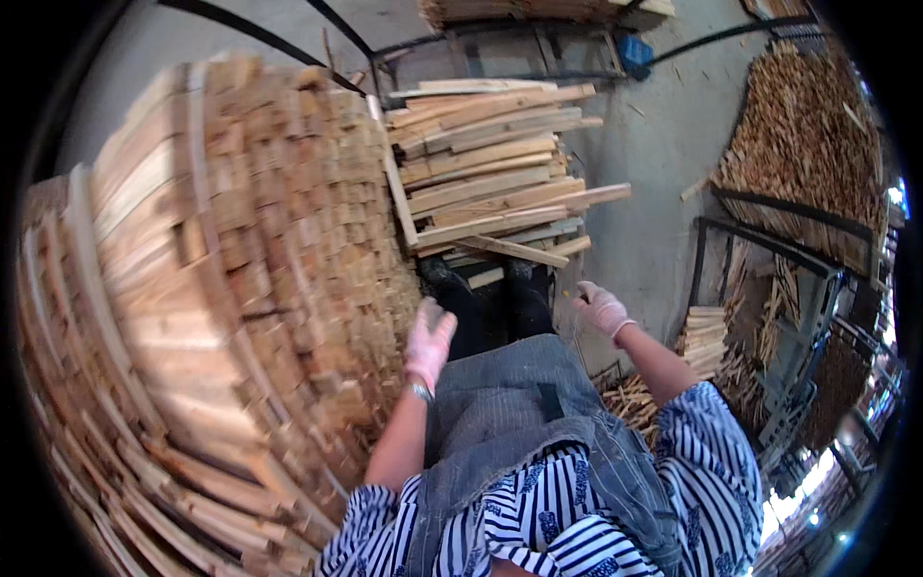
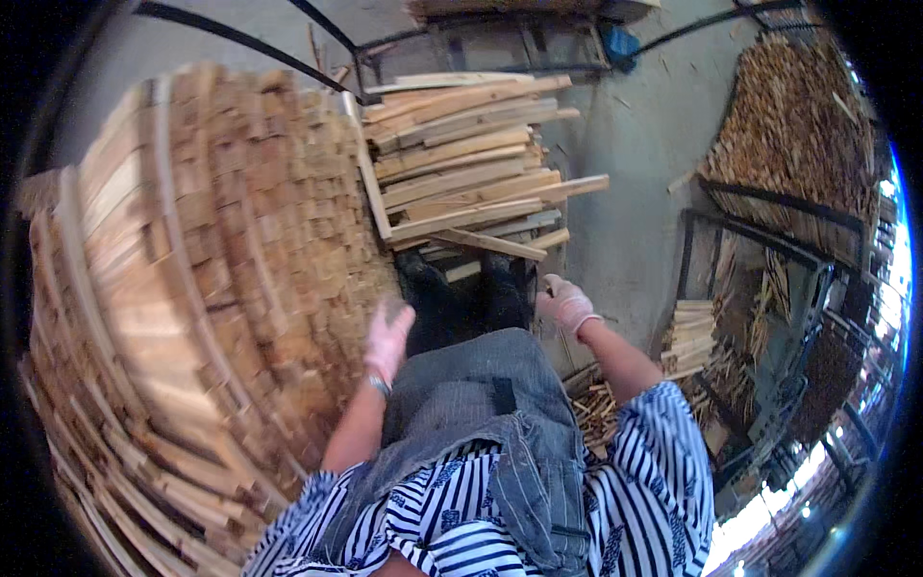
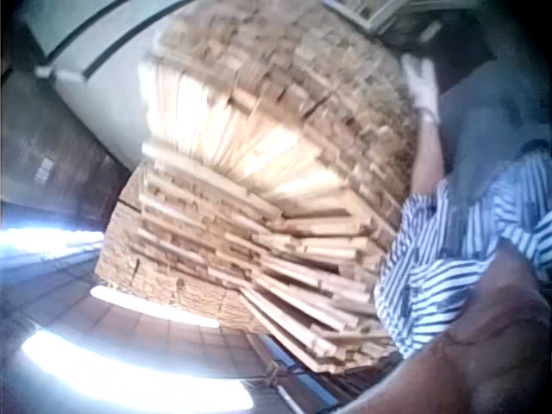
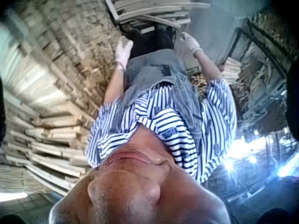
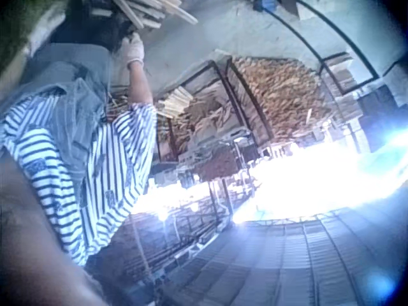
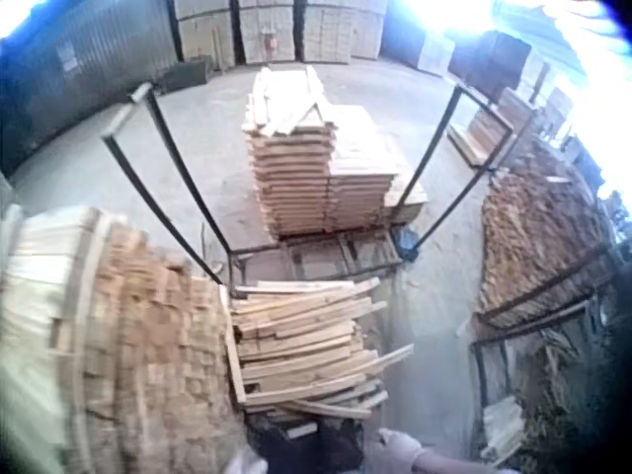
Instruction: The person picks up wooden planks from a pile on the floor and stacks them onto a larger, organized stack. The person wears gloves and handles the planks by hand, arranging them in layers.
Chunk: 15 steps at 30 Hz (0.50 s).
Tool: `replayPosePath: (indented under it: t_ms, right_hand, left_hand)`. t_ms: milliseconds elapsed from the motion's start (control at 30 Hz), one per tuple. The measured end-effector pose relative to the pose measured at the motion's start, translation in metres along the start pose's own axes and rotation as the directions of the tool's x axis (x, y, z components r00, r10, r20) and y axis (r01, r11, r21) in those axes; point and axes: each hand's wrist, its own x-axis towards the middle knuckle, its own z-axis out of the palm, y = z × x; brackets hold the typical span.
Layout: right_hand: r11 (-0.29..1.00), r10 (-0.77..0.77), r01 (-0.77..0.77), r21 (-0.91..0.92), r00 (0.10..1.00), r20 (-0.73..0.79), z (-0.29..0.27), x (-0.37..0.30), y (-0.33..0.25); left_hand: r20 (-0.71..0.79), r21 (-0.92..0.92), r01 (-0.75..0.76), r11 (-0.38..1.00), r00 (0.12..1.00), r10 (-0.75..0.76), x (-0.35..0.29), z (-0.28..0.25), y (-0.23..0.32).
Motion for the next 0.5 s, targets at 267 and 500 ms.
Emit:
replayPosePath:
  t_ms: [267,500]
  right_hand:
    - [0.991,-0.011,0.028,-0.127,0.992,0.126,0.112,0.136,0.023]
    - [0.704,-0.668,0.431,-0.565,0.673,-0.319,0.134,0.299,-0.006]
  left_hand:
    - [-0.386,0.553,0.211,0.806,0.922,0.023,0.288,0.011,-0.065]
    - [-0.284,0.317,0.181,0.931,0.955,-0.089,0.419,-0.013,-0.087]
